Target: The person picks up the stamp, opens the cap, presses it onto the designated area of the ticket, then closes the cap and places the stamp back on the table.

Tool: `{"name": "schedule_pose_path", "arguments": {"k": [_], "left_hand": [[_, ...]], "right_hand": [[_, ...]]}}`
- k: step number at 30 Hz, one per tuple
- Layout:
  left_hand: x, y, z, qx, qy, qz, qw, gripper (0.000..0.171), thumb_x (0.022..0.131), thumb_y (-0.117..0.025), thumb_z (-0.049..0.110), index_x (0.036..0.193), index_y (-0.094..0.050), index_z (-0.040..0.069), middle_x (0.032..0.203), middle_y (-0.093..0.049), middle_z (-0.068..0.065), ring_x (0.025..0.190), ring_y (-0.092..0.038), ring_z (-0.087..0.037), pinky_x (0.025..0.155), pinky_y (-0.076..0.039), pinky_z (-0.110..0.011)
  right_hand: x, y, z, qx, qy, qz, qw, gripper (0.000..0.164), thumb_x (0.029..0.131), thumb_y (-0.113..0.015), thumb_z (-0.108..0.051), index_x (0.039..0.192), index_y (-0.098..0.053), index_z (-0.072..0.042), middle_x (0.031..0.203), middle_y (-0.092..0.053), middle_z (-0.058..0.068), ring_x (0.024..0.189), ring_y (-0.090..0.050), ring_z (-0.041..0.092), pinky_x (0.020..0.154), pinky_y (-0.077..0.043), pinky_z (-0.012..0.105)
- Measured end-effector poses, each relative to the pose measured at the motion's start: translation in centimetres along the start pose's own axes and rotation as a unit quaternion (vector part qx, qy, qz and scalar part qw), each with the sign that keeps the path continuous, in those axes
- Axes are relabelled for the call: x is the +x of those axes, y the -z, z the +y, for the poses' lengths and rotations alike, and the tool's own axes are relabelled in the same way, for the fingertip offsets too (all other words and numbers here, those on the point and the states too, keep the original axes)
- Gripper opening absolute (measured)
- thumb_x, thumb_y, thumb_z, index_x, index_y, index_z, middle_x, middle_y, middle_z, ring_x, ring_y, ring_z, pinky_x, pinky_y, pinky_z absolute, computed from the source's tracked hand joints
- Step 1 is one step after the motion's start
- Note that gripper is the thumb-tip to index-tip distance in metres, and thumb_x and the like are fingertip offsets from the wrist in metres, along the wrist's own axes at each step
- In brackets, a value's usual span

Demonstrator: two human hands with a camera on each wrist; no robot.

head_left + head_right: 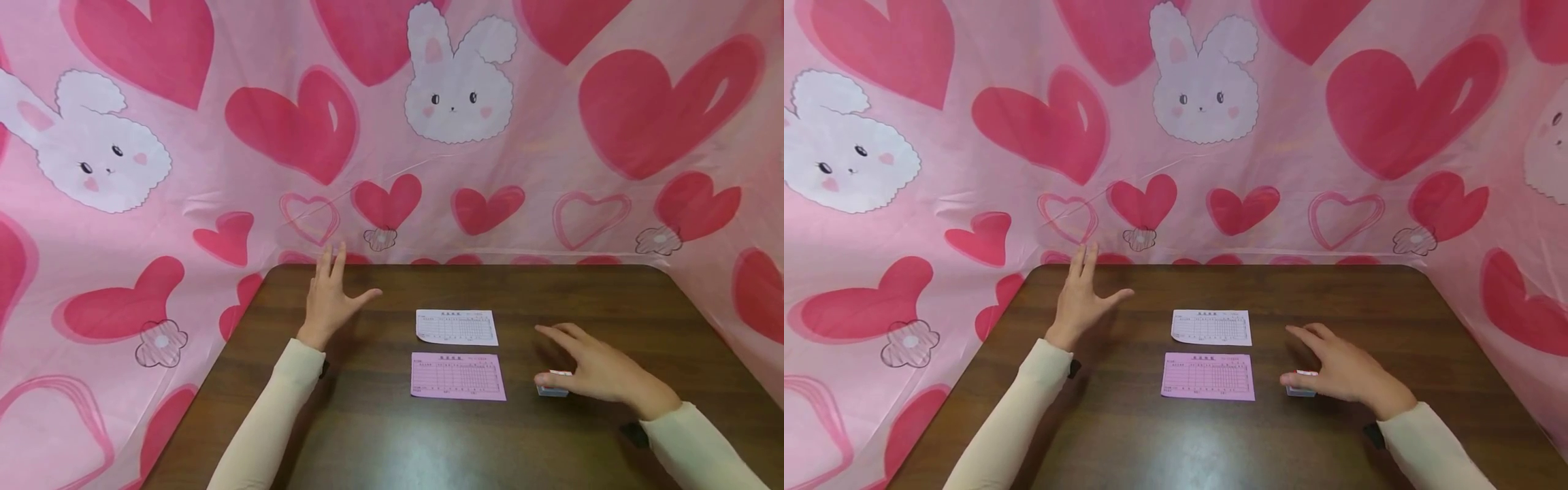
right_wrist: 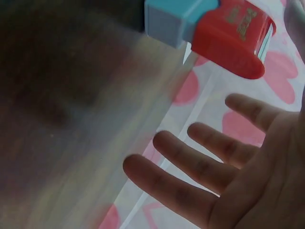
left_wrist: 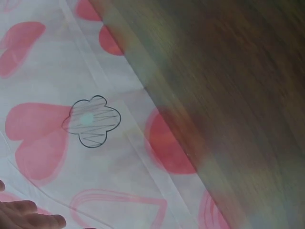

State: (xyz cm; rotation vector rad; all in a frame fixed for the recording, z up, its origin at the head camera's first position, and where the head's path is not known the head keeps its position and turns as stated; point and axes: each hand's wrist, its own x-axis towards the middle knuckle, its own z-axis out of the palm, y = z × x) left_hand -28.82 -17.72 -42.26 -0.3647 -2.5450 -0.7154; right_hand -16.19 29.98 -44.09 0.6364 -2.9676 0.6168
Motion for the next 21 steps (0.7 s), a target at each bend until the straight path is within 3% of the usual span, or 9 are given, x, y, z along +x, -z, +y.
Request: {"name": "schedule_pose_path", "arguments": {"k": [7, 14, 21], "left_hand": [[0.1, -0.4, 0.5, -0.017, -0.025, 0.036, 0.9989, 0.124, 0.075, -0.09, 0.061, 0.171, -0.018, 0.027, 0.172, -0.025, -0.017, 0.155, -0.031, -0.041, 0.109, -0.039, -0.073], [0.1, -0.8, 1.4, -0.042, -0.034, 0.048, 0.9974, 0.128, 0.074, -0.092, 0.058, 0.171, -0.015, 0.028, 0.173, -0.025, -0.016, 0.154, -0.034, -0.044, 0.108, -0.043, -0.068], [0.2, -1.0, 2.6, -0.05, -0.044, 0.048, 0.9967, 0.129, 0.072, -0.093, 0.058, 0.171, -0.016, 0.028, 0.172, -0.027, -0.015, 0.154, -0.034, -0.042, 0.108, -0.044, -0.066]], "right_hand": [[-0.7, -0.7, 0.1, -0.016, 0.035, 0.0, 0.999, 0.086, 0.074, -0.087, -0.066, 0.137, -0.067, -0.012, 0.121, -0.065, 0.005, 0.099, -0.067, 0.023, 0.08, -0.059, 0.048], [-0.7, -1.0, 0.3, -0.02, 0.053, -0.021, 0.998, 0.053, 0.077, -0.092, -0.048, 0.115, -0.072, -0.017, 0.104, -0.069, -0.008, 0.087, -0.063, 0.01, 0.073, -0.057, 0.037], [-0.3, -1.1, 0.4, 0.024, 0.077, -0.054, 0.995, 0.03, 0.081, -0.092, -0.034, 0.098, -0.071, -0.02, 0.088, -0.063, -0.017, 0.075, -0.054, 0.0, 0.065, -0.054, 0.03]]}}
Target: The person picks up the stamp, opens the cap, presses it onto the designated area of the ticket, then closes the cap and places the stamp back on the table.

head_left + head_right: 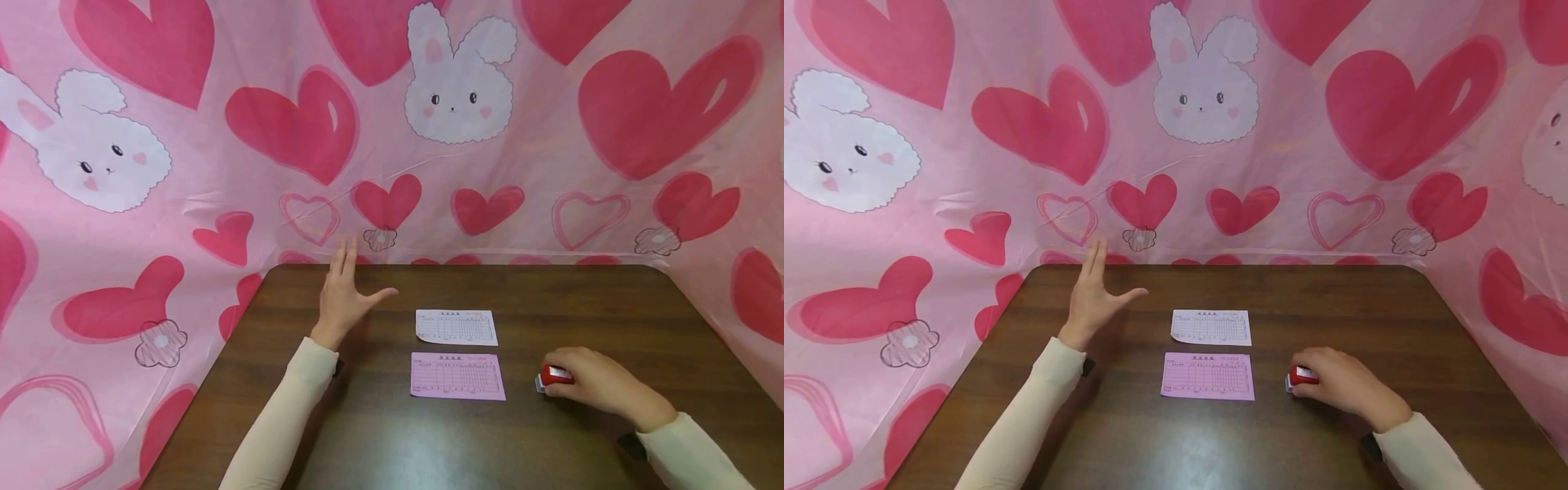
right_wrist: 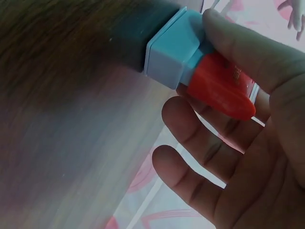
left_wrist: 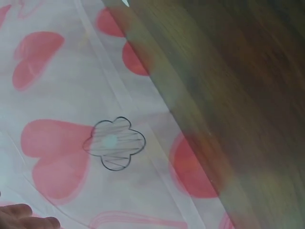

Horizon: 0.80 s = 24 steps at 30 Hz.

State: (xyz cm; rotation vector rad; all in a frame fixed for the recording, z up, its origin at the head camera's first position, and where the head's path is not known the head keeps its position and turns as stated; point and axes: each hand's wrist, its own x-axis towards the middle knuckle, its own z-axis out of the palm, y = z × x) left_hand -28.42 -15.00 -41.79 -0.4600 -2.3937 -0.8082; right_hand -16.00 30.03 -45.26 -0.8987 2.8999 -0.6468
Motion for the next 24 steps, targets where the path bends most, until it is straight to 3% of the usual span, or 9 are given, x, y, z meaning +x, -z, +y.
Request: {"name": "schedule_pose_path", "arguments": {"k": [12, 19, 24], "left_hand": [[-0.3, -0.6, 1.5, 0.003, -0.038, 0.005, 0.9993, 0.128, 0.07, -0.095, 0.058, 0.169, -0.024, 0.018, 0.171, -0.03, -0.016, 0.155, -0.032, -0.043, 0.11, -0.041, -0.067], [-0.6, -0.7, 2.6, -0.008, -0.054, -0.004, 0.9985, 0.128, 0.07, -0.095, 0.057, 0.169, -0.025, 0.015, 0.173, -0.028, -0.011, 0.156, -0.029, -0.043, 0.117, -0.034, -0.066], [-0.7, -1.4, 3.6, -0.028, -0.071, -0.013, 0.997, 0.125, 0.071, -0.095, 0.054, 0.168, -0.027, 0.014, 0.172, -0.03, -0.013, 0.157, -0.027, -0.042, 0.116, -0.032, -0.069]], "right_hand": [[0.7, 0.5, -0.7, 0.014, -0.019, 0.007, 1.0, 0.023, 0.085, -0.09, -0.032, 0.095, -0.071, -0.022, 0.082, -0.06, -0.019, 0.07, -0.052, -0.001, 0.06, -0.05, 0.026], [1.7, 0.9, -1.8, 0.021, 0.018, 0.104, 0.994, 0.023, 0.082, -0.092, -0.026, 0.092, -0.071, -0.025, 0.077, -0.058, -0.023, 0.067, -0.051, -0.003, 0.058, -0.049, 0.024], [2.9, 1.5, -3.2, 0.067, 0.008, 0.137, 0.988, 0.023, 0.082, -0.093, -0.026, 0.093, -0.073, -0.021, 0.076, -0.061, -0.02, 0.064, -0.052, 0.0, 0.055, -0.051, 0.024]]}}
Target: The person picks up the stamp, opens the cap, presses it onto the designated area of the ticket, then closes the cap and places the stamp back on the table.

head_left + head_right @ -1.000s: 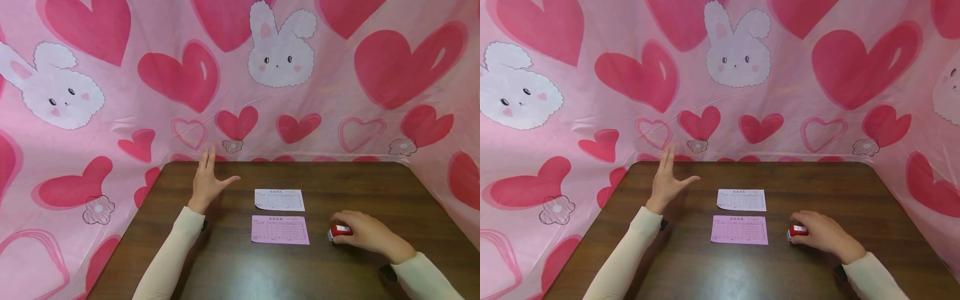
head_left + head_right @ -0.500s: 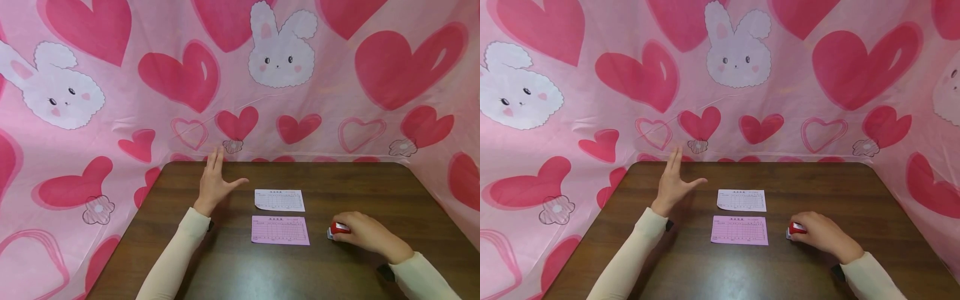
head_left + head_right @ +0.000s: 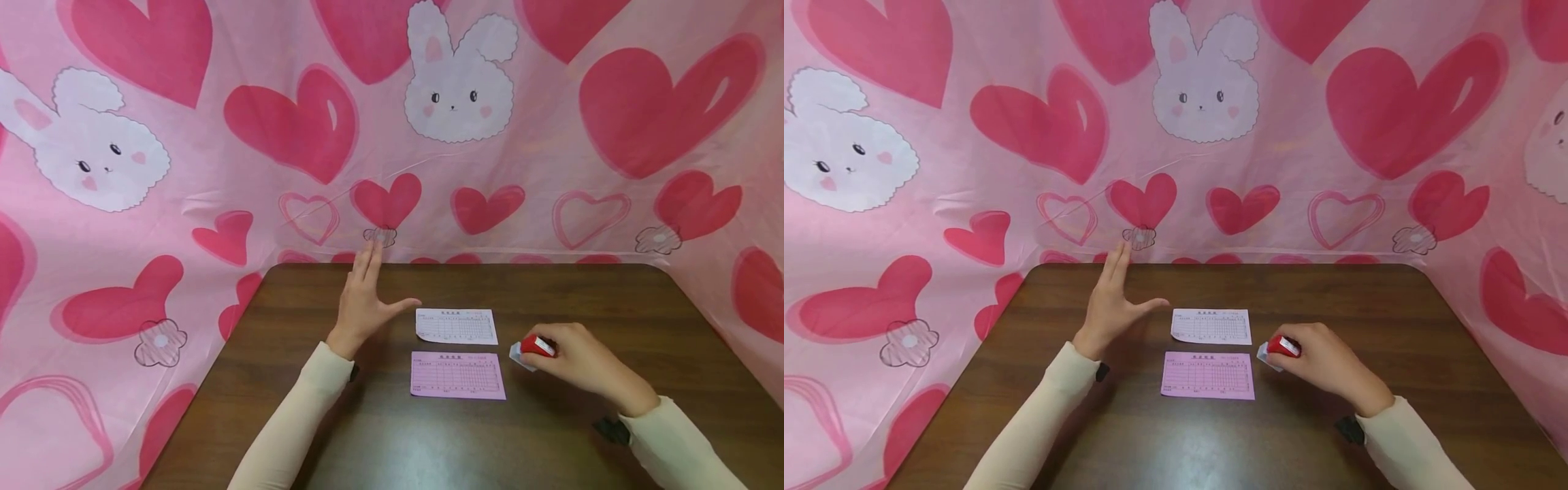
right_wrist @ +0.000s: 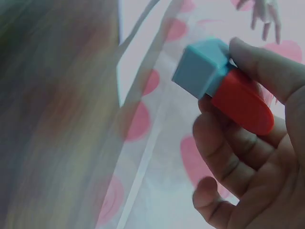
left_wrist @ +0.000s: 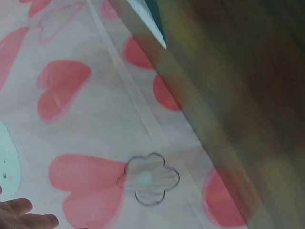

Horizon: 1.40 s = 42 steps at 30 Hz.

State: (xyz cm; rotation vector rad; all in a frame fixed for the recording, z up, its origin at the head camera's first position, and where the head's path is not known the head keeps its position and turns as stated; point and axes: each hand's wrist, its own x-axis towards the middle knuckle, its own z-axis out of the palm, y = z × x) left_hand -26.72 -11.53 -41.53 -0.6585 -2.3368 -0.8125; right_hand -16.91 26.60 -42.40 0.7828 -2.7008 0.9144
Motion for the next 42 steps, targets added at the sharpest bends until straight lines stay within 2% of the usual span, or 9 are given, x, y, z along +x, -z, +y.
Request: {"name": "schedule_pose_path", "arguments": {"k": [6, 11, 18, 26, 28, 34, 42], "left_hand": [[-0.2, -1.4, 1.1, -0.012, -0.034, -0.009, 0.9993, 0.126, 0.07, -0.097, 0.051, 0.168, -0.028, 0.012, 0.171, -0.031, -0.016, 0.157, -0.028, -0.04, 0.117, -0.031, -0.069], [-0.3, -2.3, 2.3, -0.008, -0.059, -0.017, 0.9981, 0.128, 0.067, -0.099, 0.052, 0.168, -0.028, 0.014, 0.167, -0.037, -0.017, 0.156, -0.03, -0.042, 0.115, -0.033, -0.07], [-0.5, -3.4, 3.7, -0.008, -0.085, -0.034, 0.9958, 0.127, 0.068, -0.098, 0.053, 0.167, -0.03, 0.014, 0.169, -0.035, -0.012, 0.157, -0.03, -0.037, 0.112, -0.032, -0.074], [-0.9, -4.4, 4.9, 0.001, -0.112, -0.053, 0.9923, 0.121, 0.07, -0.097, 0.052, 0.165, -0.033, 0.013, 0.169, -0.035, -0.012, 0.155, -0.032, -0.042, 0.108, -0.037, -0.075], [-0.9, -4.7, 5.3, 0.001, -0.126, -0.05, 0.9908, 0.12, 0.069, -0.097, 0.052, 0.164, -0.036, 0.011, 0.169, -0.036, -0.013, 0.154, -0.034, -0.042, 0.108, -0.04, -0.072], [-1.2, -5.9, 6.6, 0.003, -0.174, -0.032, 0.9842, 0.117, 0.067, -0.099, 0.053, 0.16, -0.043, 0.007, 0.167, -0.04, -0.013, 0.15, -0.041, -0.04, 0.114, -0.043, -0.052], [-1.3, -6.8, 7.7, 0.001, -0.218, -0.009, 0.976, 0.114, 0.067, -0.099, 0.052, 0.157, -0.047, 0.006, 0.161, -0.048, -0.011, 0.152, -0.041, -0.031, 0.118, -0.04, -0.042]], "right_hand": [[1.4, -0.5, -1.6, 0.042, -0.046, 0.02, 0.998, 0.022, 0.084, -0.092, -0.026, 0.098, -0.077, -0.019, 0.08, -0.069, -0.013, 0.064, -0.058, 0.008, 0.055, -0.054, 0.026], [2.4, -1.0, -2.6, 0.055, -0.076, 0.054, 0.994, 0.026, 0.084, -0.092, -0.029, 0.101, -0.078, -0.015, 0.081, -0.071, -0.008, 0.059, -0.056, 0.011, 0.052, -0.051, 0.027], [3.2, -1.1, -3.4, 0.073, -0.081, 0.09, 0.99, 0.028, 0.084, -0.092, -0.024, 0.104, -0.079, -0.01, 0.085, -0.074, -0.001, 0.063, -0.058, 0.016, 0.055, -0.053, 0.027], [3.7, -1.2, -3.8, 0.09, -0.094, 0.11, 0.985, 0.028, 0.086, -0.09, -0.022, 0.107, -0.077, -0.007, 0.088, -0.075, 0.004, 0.067, -0.061, 0.02, 0.058, -0.056, 0.028], [3.9, -1.3, -3.8, 0.096, -0.092, 0.12, 0.984, 0.027, 0.087, -0.09, -0.021, 0.107, -0.077, -0.007, 0.09, -0.075, 0.005, 0.069, -0.062, 0.02, 0.059, -0.057, 0.028], [4.3, -1.7, -4.0, 0.114, -0.08, 0.155, 0.978, 0.023, 0.086, -0.09, -0.018, 0.103, -0.078, -0.009, 0.086, -0.074, 0.002, 0.066, -0.061, 0.017, 0.057, -0.054, 0.027], [4.7, -2.1, -4.3, 0.137, -0.09, 0.167, 0.972, 0.024, 0.088, -0.088, -0.017, 0.108, -0.078, -0.007, 0.088, -0.074, 0.003, 0.069, -0.061, 0.016, 0.057, -0.053, 0.026]]}}
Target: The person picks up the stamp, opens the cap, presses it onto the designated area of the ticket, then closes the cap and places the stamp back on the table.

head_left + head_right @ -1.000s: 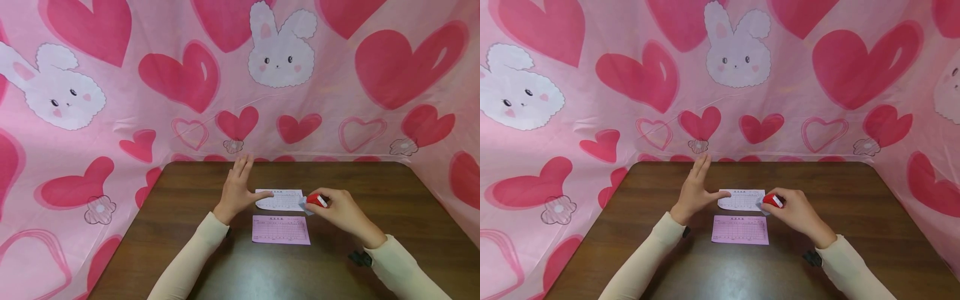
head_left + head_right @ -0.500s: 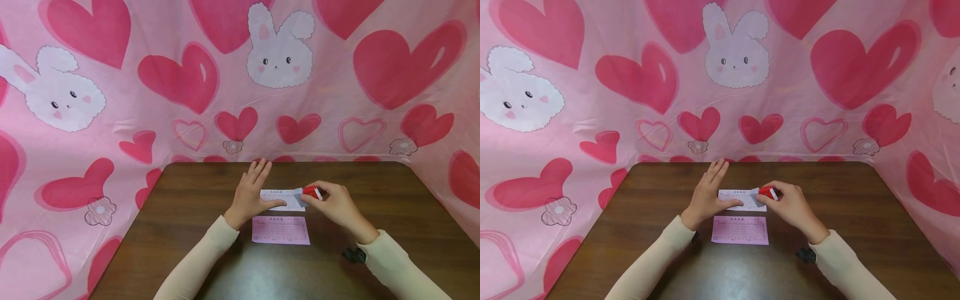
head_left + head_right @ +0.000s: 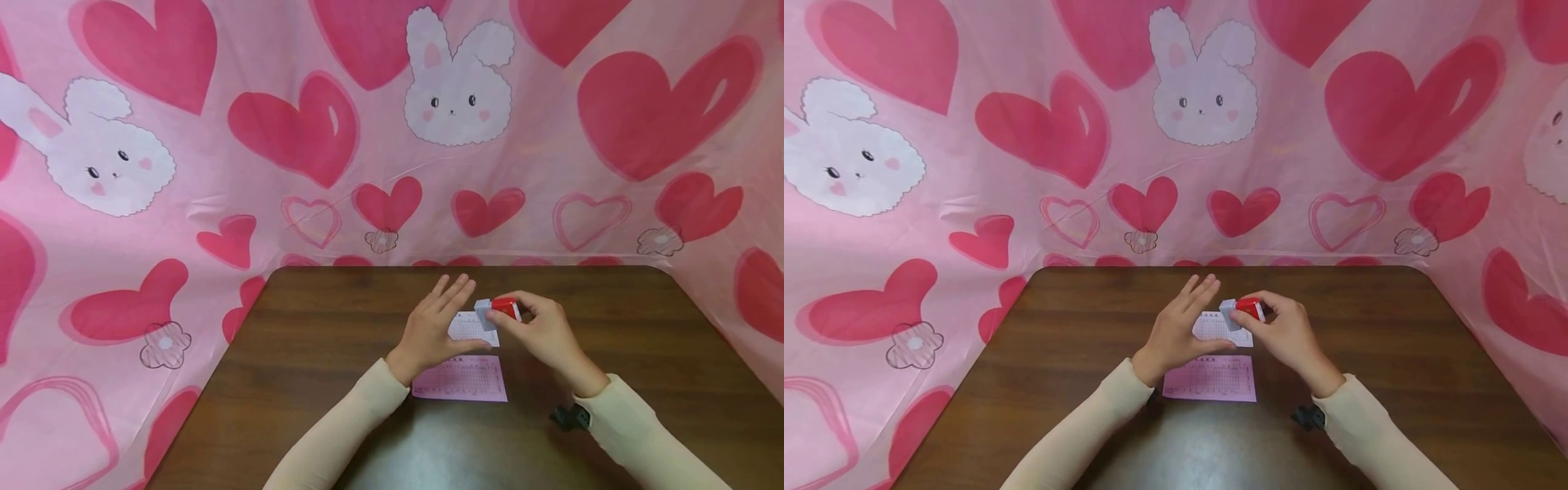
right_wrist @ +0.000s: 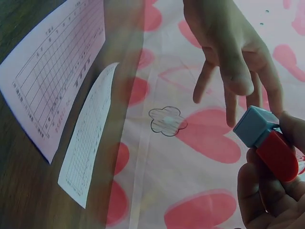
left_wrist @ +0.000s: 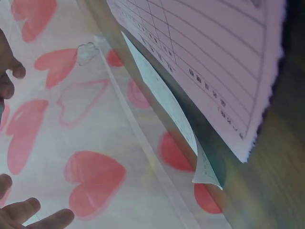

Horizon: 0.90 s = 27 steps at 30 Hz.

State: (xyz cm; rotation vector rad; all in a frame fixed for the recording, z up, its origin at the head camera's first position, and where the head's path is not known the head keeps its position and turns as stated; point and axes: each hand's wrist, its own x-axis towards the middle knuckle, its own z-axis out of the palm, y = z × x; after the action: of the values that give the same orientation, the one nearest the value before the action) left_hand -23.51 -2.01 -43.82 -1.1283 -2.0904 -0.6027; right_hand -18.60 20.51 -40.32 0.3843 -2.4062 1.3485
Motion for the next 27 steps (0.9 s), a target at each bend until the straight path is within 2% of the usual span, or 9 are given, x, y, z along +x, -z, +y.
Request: {"name": "schedule_pose_path", "arguments": {"k": [3, 8, 12, 16, 20, 27], "left_hand": [[0.14, -0.11, 0.04, -0.004, -0.022, 0.018, 0.9996, 0.109, 0.069, -0.099, 0.048, 0.155, -0.048, 0.004, 0.156, -0.055, -0.01, 0.15, -0.044, -0.026, 0.118, -0.04, -0.038], [0.15, 0.01, 0.22, -0.017, -0.046, 0.047, 0.9976, 0.096, 0.072, -0.1, 0.038, 0.149, -0.056, 0.003, 0.145, -0.065, -0.01, 0.141, -0.056, -0.025, 0.109, -0.049, -0.035], [0.04, 0.27, 0.44, -0.024, -0.055, 0.053, 0.9968, 0.082, 0.075, -0.098, 0.032, 0.144, -0.062, 0.003, 0.141, -0.068, -0.01, 0.133, -0.063, -0.024, 0.107, -0.049, -0.03], [0.0, 0.3, 0.57, -0.034, -0.068, 0.062, 0.9951, 0.077, 0.077, -0.097, 0.027, 0.142, -0.063, 0.003, 0.136, -0.071, -0.008, 0.118, -0.071, -0.019, 0.103, -0.051, -0.026], [0.11, 0.4, 0.71, -0.03, -0.084, 0.081, 0.9927, 0.076, 0.076, -0.098, 0.025, 0.139, -0.065, 0.003, 0.132, -0.073, -0.008, 0.105, -0.074, -0.016, 0.097, -0.054, -0.023], [-0.29, 0.75, 0.71, -0.037, -0.072, 0.083, 0.9932, 0.072, 0.076, -0.098, 0.023, 0.137, -0.067, 0.002, 0.131, -0.073, -0.008, 0.103, -0.075, -0.017, 0.096, -0.056, -0.024]], "right_hand": [[0.03, -0.09, -0.09, 0.018, -0.01, -0.001, 1.0, 0.023, 0.09, -0.086, -0.018, 0.109, -0.078, -0.007, 0.089, -0.074, 0.004, 0.07, -0.061, 0.017, 0.057, -0.053, 0.027], [-0.02, -0.29, -0.42, 0.053, -0.025, -0.013, 0.998, 0.023, 0.092, -0.084, -0.018, 0.111, -0.078, -0.006, 0.092, -0.075, 0.005, 0.073, -0.062, 0.018, 0.06, -0.054, 0.027], [-0.15, -0.44, -0.74, 0.077, -0.031, -0.026, 0.996, 0.022, 0.094, -0.082, -0.015, 0.112, -0.077, -0.004, 0.093, -0.075, 0.006, 0.073, -0.063, 0.017, 0.061, -0.055, 0.028], [-0.32, -0.39, -0.96, 0.094, -0.037, -0.036, 0.994, 0.022, 0.094, -0.08, -0.013, 0.113, -0.076, -0.002, 0.093, -0.075, 0.007, 0.075, -0.063, 0.018, 0.063, -0.056, 0.03], [-0.42, -0.26, -0.9, 0.11, -0.047, -0.044, 0.992, 0.022, 0.096, -0.078, -0.013, 0.114, -0.075, 0.0, 0.095, -0.075, 0.005, 0.078, -0.066, 0.021, 0.067, -0.058, 0.031], [-0.31, -0.9, -0.46, 0.148, -0.061, -0.05, 0.986, 0.021, 0.097, -0.077, -0.01, 0.112, -0.074, 0.004, 0.092, -0.074, -0.002, 0.08, -0.066, 0.019, 0.07, -0.057, 0.031]]}}
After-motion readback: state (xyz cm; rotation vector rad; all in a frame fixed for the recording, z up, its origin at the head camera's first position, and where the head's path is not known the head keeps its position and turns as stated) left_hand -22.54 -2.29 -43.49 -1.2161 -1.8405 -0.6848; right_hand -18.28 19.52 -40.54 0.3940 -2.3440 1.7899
